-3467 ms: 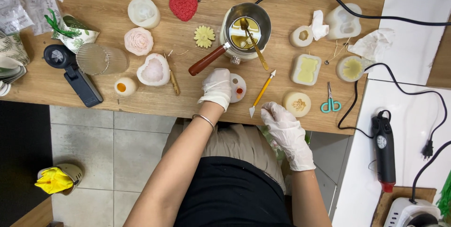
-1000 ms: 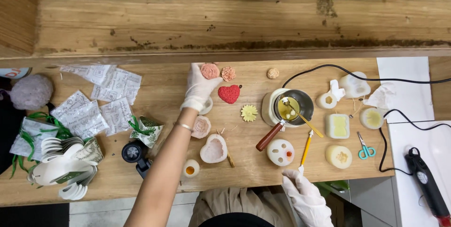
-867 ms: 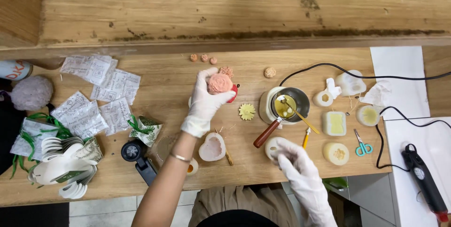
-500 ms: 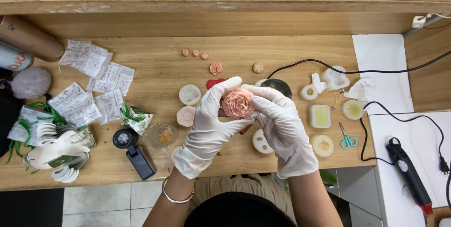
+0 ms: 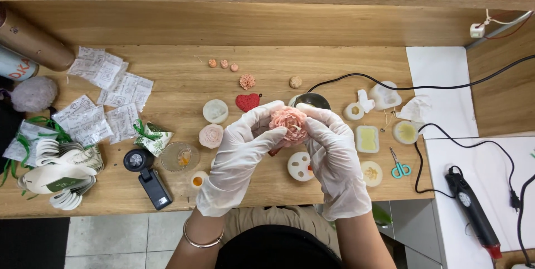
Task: The person, wearing gloves, works at a candle-making bench: they handle decorative shaped candles, dip and adjust wicks in a small melting pot of wax, use a heat gun to melt and smooth the surfaces of pillar candles, and place finished flower and heart-shaped candles onto an upper shelf.
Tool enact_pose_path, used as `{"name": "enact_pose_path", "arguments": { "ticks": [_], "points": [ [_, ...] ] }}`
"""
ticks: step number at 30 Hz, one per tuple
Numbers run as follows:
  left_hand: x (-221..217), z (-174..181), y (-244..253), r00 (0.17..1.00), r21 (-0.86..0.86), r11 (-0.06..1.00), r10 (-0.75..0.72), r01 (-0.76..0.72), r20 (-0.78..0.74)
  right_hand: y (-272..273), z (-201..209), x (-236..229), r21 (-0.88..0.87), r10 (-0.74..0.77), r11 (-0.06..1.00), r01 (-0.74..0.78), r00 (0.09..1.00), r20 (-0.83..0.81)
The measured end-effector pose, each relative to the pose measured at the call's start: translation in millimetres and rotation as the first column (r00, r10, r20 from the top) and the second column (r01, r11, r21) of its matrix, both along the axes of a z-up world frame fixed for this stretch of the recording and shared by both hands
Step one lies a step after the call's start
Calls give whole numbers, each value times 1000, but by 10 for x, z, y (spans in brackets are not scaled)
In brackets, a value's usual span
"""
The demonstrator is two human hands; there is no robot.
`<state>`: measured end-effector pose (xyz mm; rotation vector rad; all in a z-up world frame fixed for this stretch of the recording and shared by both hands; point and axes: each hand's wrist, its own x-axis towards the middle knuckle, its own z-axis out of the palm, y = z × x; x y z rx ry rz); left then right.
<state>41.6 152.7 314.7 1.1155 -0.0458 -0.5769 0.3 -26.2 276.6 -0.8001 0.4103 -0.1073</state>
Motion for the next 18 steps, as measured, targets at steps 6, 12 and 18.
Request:
{"name": "enact_pose_path", "arguments": {
  "ticks": [6, 12, 18],
  "points": [
    [53, 123, -76, 1000, -21, 1000, -6, 6, 12, -80, 186, 24, 35, -7, 999, 8, 1000, -12],
    [-2, 295, -99, 999, -29, 999, -21, 22, 48, -75, 456, -73, 19, -20, 1000, 20, 999, 31],
    [2, 313, -176, 999, -120, 993, -4, 9, 49, -51, 505, -104, -208, 20, 978, 3, 994, 107]
  ]
}}
